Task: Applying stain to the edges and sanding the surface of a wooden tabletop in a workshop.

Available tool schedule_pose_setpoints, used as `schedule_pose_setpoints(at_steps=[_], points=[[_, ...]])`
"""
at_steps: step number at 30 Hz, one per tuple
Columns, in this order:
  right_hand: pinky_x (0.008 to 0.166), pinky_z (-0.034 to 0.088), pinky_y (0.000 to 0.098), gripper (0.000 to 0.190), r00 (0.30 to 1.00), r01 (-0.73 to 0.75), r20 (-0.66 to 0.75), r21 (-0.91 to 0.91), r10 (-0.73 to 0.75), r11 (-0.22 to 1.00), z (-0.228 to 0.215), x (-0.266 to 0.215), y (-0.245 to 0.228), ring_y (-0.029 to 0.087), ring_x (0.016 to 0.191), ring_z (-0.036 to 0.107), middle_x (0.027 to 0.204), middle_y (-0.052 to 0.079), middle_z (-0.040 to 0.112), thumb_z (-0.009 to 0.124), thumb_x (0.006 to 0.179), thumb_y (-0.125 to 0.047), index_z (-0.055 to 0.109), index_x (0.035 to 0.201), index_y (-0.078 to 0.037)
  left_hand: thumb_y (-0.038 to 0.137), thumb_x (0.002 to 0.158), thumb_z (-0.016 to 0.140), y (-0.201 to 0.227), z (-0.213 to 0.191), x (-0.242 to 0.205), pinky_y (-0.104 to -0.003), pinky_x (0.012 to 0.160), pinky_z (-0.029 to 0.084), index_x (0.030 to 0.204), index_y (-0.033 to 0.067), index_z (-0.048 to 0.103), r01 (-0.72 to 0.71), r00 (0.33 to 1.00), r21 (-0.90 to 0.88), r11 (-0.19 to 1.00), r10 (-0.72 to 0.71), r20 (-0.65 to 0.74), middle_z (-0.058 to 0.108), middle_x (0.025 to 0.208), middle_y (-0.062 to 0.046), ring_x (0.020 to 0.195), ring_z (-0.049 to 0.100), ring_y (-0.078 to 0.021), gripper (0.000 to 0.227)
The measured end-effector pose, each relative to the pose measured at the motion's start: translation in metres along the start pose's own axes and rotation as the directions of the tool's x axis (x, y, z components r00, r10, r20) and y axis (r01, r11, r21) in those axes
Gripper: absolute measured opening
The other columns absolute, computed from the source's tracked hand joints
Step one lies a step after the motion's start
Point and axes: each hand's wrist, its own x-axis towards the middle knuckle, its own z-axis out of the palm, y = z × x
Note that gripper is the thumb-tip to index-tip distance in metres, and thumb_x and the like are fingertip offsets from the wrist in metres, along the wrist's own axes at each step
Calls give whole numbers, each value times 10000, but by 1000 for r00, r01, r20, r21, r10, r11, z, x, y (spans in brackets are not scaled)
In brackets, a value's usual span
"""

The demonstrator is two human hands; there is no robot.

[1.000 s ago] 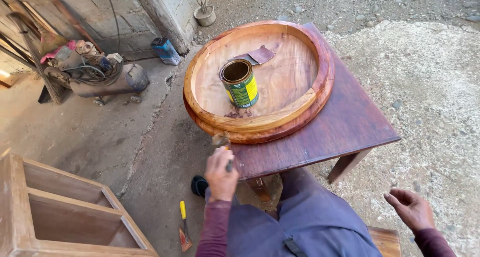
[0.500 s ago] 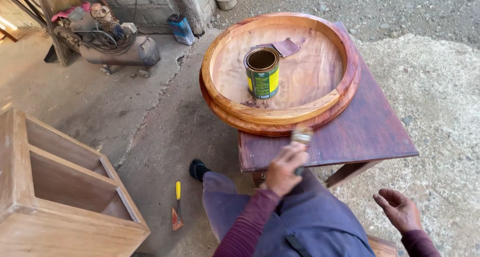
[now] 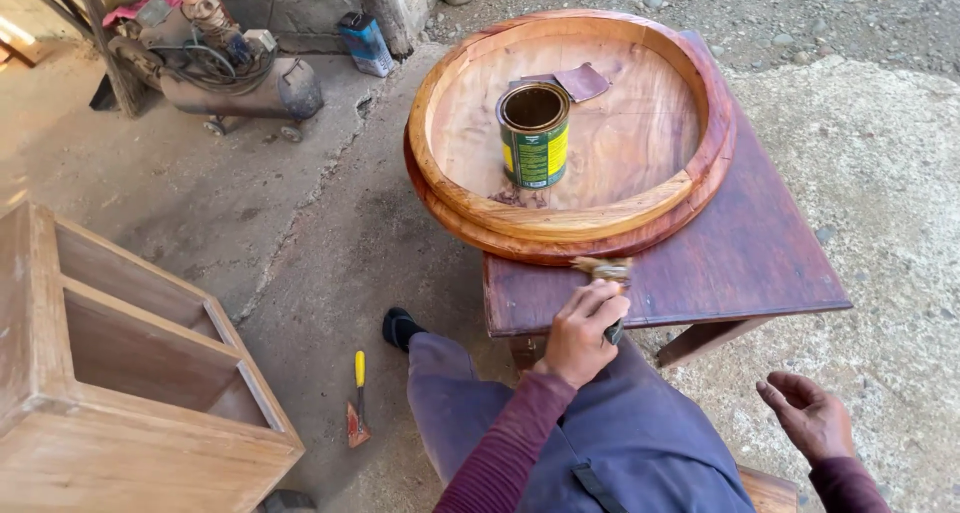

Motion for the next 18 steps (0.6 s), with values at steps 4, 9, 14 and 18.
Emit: schedule_pose_setpoints(at_steps=[4,9,14,18], points=[[941,569,387,486,981,193,-17,86,-192,977,-12,17,-18,254,1054,737,1180,183,763,759,926,-316,716,1309,-20,-24,820,728,-23,-32,9,-405,1011,567,1094,75,719,75,992,-149,986,-89,-94,727,1190,-123,1153,688,-305,292],[923,563,361,431,963,260,-102,113,-250,959,-24,24,-49,218,1035,722,1150,166,764,769,938,-270,733,1265,7,30,893,751,-76,-122,7,-385,956,582,1081,80,733,217,933,17,976,-203,-298,757,1113,-114,1058,738,-284,195],[836,573,348,375,948,270,-201,94,-247,958,-18,30,-31,196,947,729,1066,134,781,766,933,-270,750,1209,-17,-19,879,731,-104,-126,16,-407,952,574,1075,48,716,188,911,222,957,-85,-405,732,1127,-139,1052,713,-323,208],[876,590,374,462,971,177,-148,-94,-190,980,9,17,18,228,978,758,1081,133,798,798,852,-350,762,1202,-51,-59,743,656,-66,-80,28,-465,949,566,1098,56,700,47,994,401,915,-3,-108,712,1178,-156,1101,672,-369,376]])
